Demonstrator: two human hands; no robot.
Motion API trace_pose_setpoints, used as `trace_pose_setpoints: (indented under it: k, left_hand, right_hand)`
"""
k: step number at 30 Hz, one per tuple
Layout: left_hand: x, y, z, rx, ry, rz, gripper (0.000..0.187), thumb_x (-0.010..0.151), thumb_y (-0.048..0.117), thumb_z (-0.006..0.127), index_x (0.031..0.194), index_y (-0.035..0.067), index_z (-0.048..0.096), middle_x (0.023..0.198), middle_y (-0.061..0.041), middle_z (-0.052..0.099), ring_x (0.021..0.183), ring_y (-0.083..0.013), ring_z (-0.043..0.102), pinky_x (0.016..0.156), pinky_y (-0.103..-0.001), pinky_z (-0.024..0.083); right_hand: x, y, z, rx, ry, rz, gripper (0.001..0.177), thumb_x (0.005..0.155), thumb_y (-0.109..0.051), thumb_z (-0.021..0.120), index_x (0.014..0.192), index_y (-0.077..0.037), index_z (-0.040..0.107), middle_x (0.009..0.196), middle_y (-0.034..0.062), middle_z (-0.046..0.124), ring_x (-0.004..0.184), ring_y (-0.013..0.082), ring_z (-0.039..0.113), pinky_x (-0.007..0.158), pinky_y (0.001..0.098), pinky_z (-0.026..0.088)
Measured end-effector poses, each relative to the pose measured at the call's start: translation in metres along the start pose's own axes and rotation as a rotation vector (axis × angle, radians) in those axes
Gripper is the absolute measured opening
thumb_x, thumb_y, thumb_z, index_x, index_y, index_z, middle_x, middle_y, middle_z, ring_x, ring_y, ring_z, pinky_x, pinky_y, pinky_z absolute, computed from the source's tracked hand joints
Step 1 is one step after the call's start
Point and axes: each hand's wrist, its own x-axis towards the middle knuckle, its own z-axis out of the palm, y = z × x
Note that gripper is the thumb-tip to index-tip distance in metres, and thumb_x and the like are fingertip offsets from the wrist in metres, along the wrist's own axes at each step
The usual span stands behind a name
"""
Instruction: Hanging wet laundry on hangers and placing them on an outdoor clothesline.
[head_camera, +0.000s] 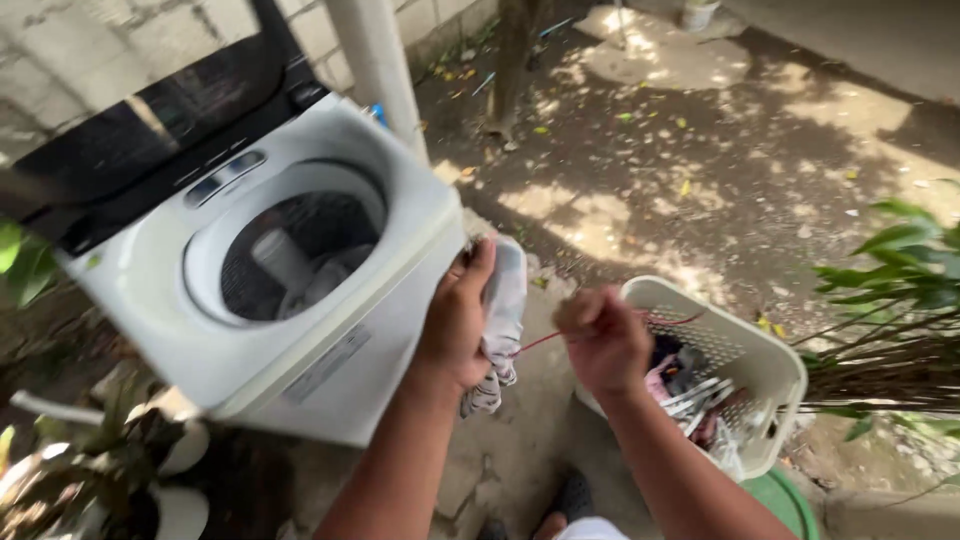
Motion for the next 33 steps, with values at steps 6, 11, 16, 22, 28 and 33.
trace_pose_setpoints:
  k: [6,11,16,22,28,33]
  left_hand:
    - [-0.046,0.060,-0.061,-0.012,0.047,0.038,0.019,0.099,0.027,0.062,0.113,0.015,0.065,0.094,0.002,0.070,0.082,-0.0110,0.066,0.070,-0.030,0.055]
    - [-0.062,0.086,-0.116,1.021,0.474,0.148,0.025,0.105,0.026,0.060,0.117,0.007,0.071,0.085,-0.007,0.072,0.071,-0.0184,0.068,0.063,-0.034,0.052]
    - [-0.069,0.074,-0.129,1.360,0.665,0.365,0.031,0.084,0.006,0.068,0.114,0.006,0.067,0.100,-0.016,0.069,0.083,-0.0335,0.071,0.069,-0.043,0.055]
    - [-0.058,0.041,-0.123,1.612,0.385,0.701,0.024,0.072,-0.002,0.065,0.095,0.005,0.069,0.103,-0.015,0.070,0.099,-0.0382,0.066,0.085,-0.049,0.052]
    - [-0.070,0.045,-0.105,1.665,0.166,0.424,0.018,0.091,0.009,0.056,0.101,0.004,0.069,0.103,-0.020,0.073,0.097,-0.0394,0.069,0.088,-0.050,0.053]
    - [-0.084,0.051,-0.094,1.687,-0.016,0.171,0.025,0.092,0.025,0.066,0.104,0.004,0.071,0.092,-0.018,0.074,0.083,-0.0369,0.072,0.072,-0.048,0.055]
  right_hand:
    - [-0.023,0.030,-0.040,-0.868,-0.409,0.340,0.059,0.111,-0.041,0.039,0.078,-0.002,0.069,0.065,0.0037,0.046,0.064,0.0148,0.039,0.060,0.0309,0.031]
    - [-0.021,-0.021,0.002,-1.196,-0.516,0.467,0.054,0.110,-0.039,0.039,0.101,-0.001,0.078,0.082,0.0094,0.065,0.077,0.0166,0.057,0.073,0.0357,0.049]
    - [-0.012,-0.029,0.075,-1.840,-0.307,0.791,0.050,0.104,-0.042,0.037,0.106,-0.016,0.080,0.079,0.0175,0.073,0.067,0.0274,0.061,0.068,0.0448,0.056]
    - [-0.004,0.008,0.091,-2.018,-0.436,0.469,0.036,0.102,-0.041,0.050,0.108,-0.011,0.071,0.088,0.0138,0.077,0.070,0.0271,0.073,0.069,0.0429,0.058]
    - [0.007,0.018,0.089,-2.116,-0.519,0.424,0.037,0.101,-0.044,0.062,0.098,-0.009,0.075,0.076,0.0098,0.076,0.063,0.0224,0.071,0.064,0.0400,0.055]
    - [0.017,0.002,0.081,-1.746,-0.081,0.500,0.033,0.099,-0.038,0.069,0.107,-0.007,0.076,0.070,0.0148,0.065,0.063,0.0175,0.062,0.056,0.0347,0.050]
